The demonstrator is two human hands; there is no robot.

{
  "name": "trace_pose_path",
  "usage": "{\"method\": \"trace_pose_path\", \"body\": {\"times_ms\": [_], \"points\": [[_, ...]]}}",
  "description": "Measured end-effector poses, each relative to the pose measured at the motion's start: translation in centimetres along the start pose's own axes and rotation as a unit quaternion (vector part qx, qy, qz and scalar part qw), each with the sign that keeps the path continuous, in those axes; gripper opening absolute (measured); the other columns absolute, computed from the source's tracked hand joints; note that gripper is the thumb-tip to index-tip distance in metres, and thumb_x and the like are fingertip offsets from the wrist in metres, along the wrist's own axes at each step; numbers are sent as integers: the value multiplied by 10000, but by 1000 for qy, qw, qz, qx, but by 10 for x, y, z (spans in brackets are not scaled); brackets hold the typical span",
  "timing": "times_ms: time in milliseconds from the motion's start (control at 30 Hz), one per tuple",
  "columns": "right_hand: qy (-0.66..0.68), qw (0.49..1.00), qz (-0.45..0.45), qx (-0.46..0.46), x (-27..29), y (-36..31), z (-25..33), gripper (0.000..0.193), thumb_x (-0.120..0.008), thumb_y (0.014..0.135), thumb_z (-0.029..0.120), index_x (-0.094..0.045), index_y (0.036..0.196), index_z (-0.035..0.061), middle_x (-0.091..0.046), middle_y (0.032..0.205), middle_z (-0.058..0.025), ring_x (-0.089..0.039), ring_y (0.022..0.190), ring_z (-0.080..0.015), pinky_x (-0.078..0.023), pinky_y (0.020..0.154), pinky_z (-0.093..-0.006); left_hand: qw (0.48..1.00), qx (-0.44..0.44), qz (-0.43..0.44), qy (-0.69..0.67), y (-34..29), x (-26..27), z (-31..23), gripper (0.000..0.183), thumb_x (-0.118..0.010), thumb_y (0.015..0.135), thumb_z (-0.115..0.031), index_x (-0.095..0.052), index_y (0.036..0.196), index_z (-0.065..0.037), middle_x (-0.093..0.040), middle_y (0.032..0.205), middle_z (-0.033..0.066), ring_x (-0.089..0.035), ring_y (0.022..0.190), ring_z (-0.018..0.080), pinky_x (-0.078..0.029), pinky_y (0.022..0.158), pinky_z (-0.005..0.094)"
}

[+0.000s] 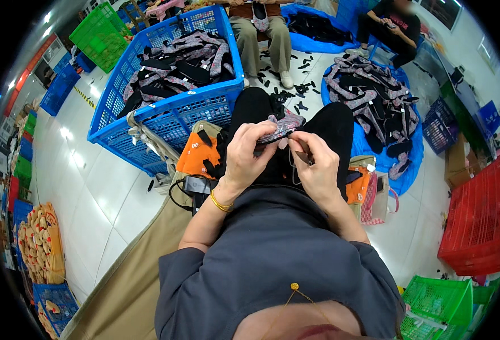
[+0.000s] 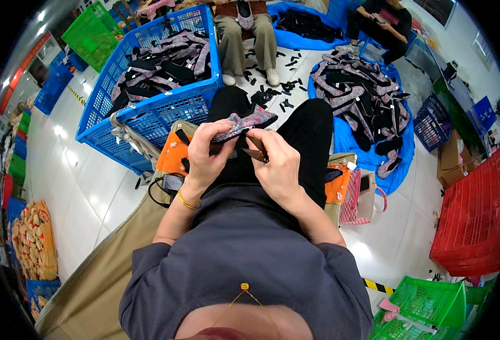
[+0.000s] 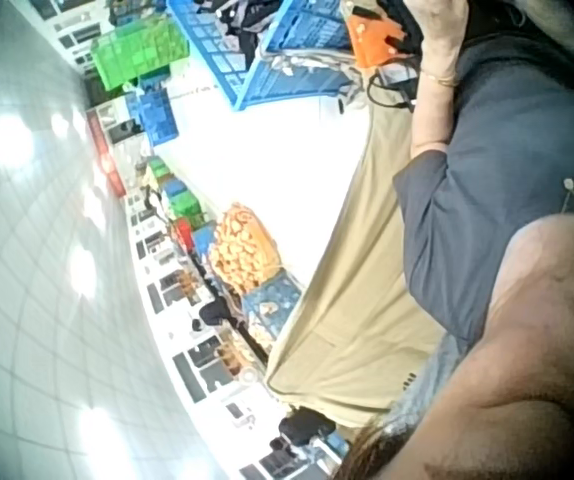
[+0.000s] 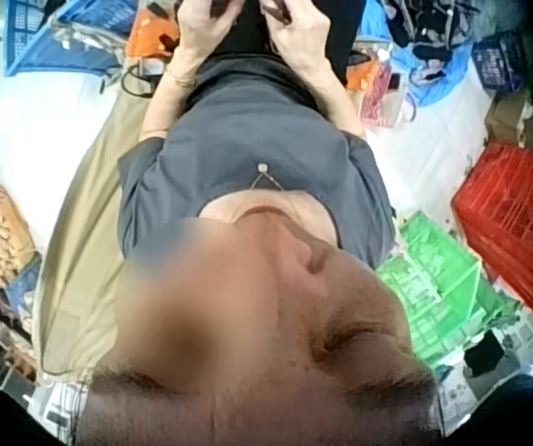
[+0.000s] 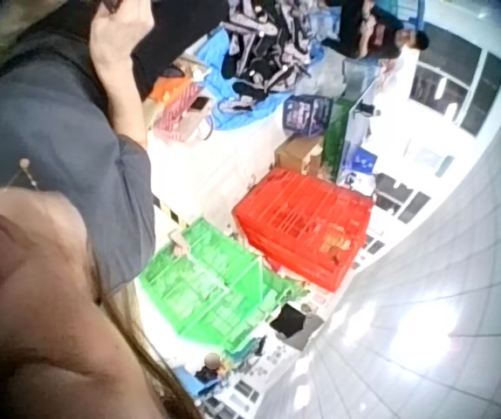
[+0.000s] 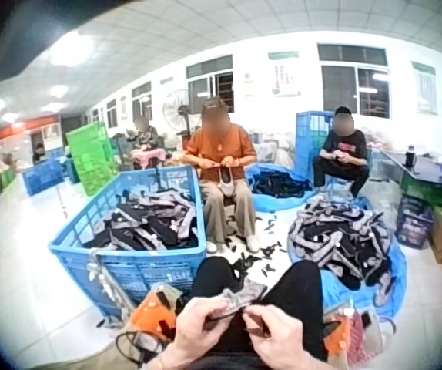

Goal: The person sits on the floor and sews a black slipper with a floral pattern using a needle and thread. They repeatedly pick up slippers from a blue basket, stitch the edges, and place them back into the basket.

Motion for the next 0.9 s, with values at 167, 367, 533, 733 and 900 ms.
{"method": "trace_pose_path", "body": {"times_ms": [167, 367, 533, 733, 900], "points": [[93, 992, 19, -80, -4, 2, -11, 225, -655, 862, -27, -644, 1082, 14, -671, 850, -116, -672, 659, -205, -509, 574, -294, 998, -44, 28, 19, -1, -9, -9, 409, -751, 714, 40, -581, 1074, -51, -689, 1025, 86, -635, 859, 269, -530, 725, 346], [284, 918, 145, -234, -12, 2, -38, 160, -652, 897, 29, -646, 1050, -17, -659, 760, -73, -649, 648, -125, -491, 580, -247, 995, -55, 76, 20, 0, -17, -9, 338, -738, 731, 29, -609, 1032, -58, -681, 1034, 76, -630, 857, 272, -532, 728, 348], [44, 998, 49, 7, 16, 23, -19, 107, -706, 864, 102, -654, 918, 25, -594, 735, -69, -564, 572, -142, -457, 545, -294, 995, -37, 88, 10, -7, -30, -7, 317, -744, 742, 17, -617, 1025, -47, -681, 1000, 75, -621, 826, 268, -522, 697, 336], [395, 890, -160, 162, 159, 54, -17, 164, -547, 1005, 199, -601, 918, 71, -619, 826, -108, -404, 498, -76, -309, 395, -222, 991, 124, 6, -49, -6, -7, 41, 264, -755, 784, 12, -638, 1015, -43, -611, 843, 65, -582, 686, 170, -485, 549, 255], [192, 975, 75, -87, 44, 41, -32, 198, -670, 918, 100, -663, 1098, 18, -665, 902, -51, -580, 684, -76, -466, 602, -200, 1000, 2, 28, 10, 2, -6, 19, 314, -744, 786, 40, -621, 1064, -39, -649, 1006, 78, -630, 855, 182, -532, 659, 262]]}}
Point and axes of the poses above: each hand's wrist, its own y-axis towards the middle knuckle, its own x-axis out of the back of the hand, z = x × y, the point moved 9 cm from there along y, towards the middle knuckle
